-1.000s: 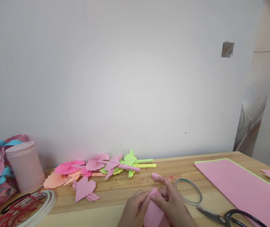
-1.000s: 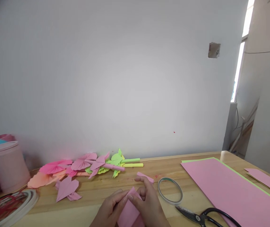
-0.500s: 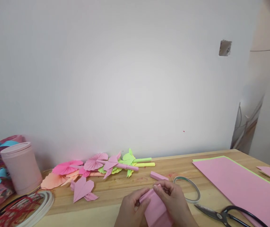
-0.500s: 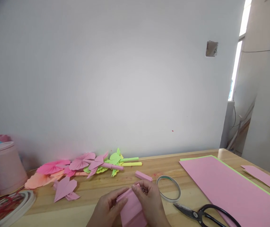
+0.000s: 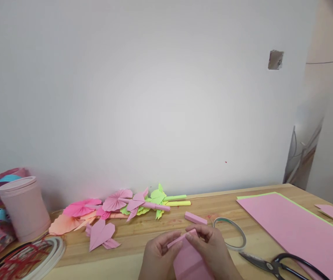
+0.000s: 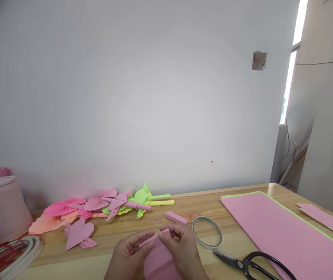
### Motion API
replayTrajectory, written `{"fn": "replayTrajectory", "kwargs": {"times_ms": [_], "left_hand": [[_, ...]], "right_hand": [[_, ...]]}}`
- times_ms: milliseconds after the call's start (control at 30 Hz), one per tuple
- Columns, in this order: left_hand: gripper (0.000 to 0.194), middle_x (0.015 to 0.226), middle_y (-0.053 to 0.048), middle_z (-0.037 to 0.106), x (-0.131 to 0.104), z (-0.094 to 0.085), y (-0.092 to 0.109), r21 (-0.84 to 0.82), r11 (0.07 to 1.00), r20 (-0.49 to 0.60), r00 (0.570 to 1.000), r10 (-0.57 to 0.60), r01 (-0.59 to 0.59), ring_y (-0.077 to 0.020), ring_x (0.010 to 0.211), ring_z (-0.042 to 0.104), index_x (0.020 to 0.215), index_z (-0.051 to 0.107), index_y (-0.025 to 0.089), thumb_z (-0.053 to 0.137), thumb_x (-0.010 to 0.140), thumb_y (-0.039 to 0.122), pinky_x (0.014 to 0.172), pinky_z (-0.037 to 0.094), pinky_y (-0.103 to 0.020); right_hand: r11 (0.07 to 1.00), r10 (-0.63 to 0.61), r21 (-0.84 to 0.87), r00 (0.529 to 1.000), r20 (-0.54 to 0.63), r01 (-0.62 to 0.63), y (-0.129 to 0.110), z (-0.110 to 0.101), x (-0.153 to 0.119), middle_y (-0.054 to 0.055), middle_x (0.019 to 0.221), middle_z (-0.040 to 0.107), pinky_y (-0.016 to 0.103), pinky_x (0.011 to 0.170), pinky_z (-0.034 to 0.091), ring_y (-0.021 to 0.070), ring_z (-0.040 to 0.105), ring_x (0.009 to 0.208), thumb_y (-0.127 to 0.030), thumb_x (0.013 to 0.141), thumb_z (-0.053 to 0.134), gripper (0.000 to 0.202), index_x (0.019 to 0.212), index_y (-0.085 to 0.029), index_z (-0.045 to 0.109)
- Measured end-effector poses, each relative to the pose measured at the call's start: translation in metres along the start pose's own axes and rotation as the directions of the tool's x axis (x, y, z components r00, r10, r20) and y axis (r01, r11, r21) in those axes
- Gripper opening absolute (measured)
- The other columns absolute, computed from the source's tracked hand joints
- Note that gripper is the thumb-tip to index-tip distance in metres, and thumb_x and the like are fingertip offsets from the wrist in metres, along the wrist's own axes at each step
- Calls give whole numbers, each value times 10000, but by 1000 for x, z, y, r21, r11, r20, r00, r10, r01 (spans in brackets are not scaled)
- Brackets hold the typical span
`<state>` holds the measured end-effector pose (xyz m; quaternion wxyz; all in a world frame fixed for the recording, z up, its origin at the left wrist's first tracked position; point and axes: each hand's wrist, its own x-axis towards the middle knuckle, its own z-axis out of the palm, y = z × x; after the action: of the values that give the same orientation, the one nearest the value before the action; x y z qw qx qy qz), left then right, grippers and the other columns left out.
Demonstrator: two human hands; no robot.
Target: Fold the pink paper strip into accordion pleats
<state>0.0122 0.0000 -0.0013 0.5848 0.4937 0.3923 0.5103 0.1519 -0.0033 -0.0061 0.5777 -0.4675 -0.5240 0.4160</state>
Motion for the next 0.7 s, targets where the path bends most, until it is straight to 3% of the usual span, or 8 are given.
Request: {"fn": "replayTrajectory", "kwargs": {"times_ms": [100,233,400,600,700], "left_hand": [[202,745,-79,708,2,-2,-3,4,1000,34,999,3,-3,-248,730,615,712,663,128,664,535,225,686,473,-344],[201,791,-97,699,3,-7,-2,62,998,26,999,20,-21,-252,769,604,755,657,116,631,584,219,702,461,-342],[239,834,-104,686,2,-12,6,51,998,129,991,19,-26,-250,855,572,819,636,123,584,633,264,760,429,-351],[262,766,-94,694,-2,-8,9,101,994,86,996,29,-38,-229,732,606,780,650,134,621,580,301,699,457,-348],[236,725,-85,696,-4,-5,6,163,985,50,997,51,-59,-237,720,605,730,661,134,642,550,286,670,466,-338]], "right_hand": [[999,8,35,999,44,-10,1,1,-1,-2,560,589,220,494,359,132,486,537,-310,550,655,220,679,-134,631],[992,28,120,995,98,-40,-6,0,-3,-13,544,568,210,494,337,109,461,520,-333,646,574,219,636,-121,628],[987,29,150,981,193,-59,-11,-5,-1,-27,520,542,199,464,307,92,440,488,-346,713,500,260,648,-130,629],[951,83,291,993,84,-104,-4,2,-2,-29,512,586,195,460,344,96,486,473,-271,533,679,169,627,-145,619],[967,48,246,995,89,-69,2,5,-2,-41,468,574,188,432,349,96,488,447,-189,484,702,129,563,-148,608]]}}
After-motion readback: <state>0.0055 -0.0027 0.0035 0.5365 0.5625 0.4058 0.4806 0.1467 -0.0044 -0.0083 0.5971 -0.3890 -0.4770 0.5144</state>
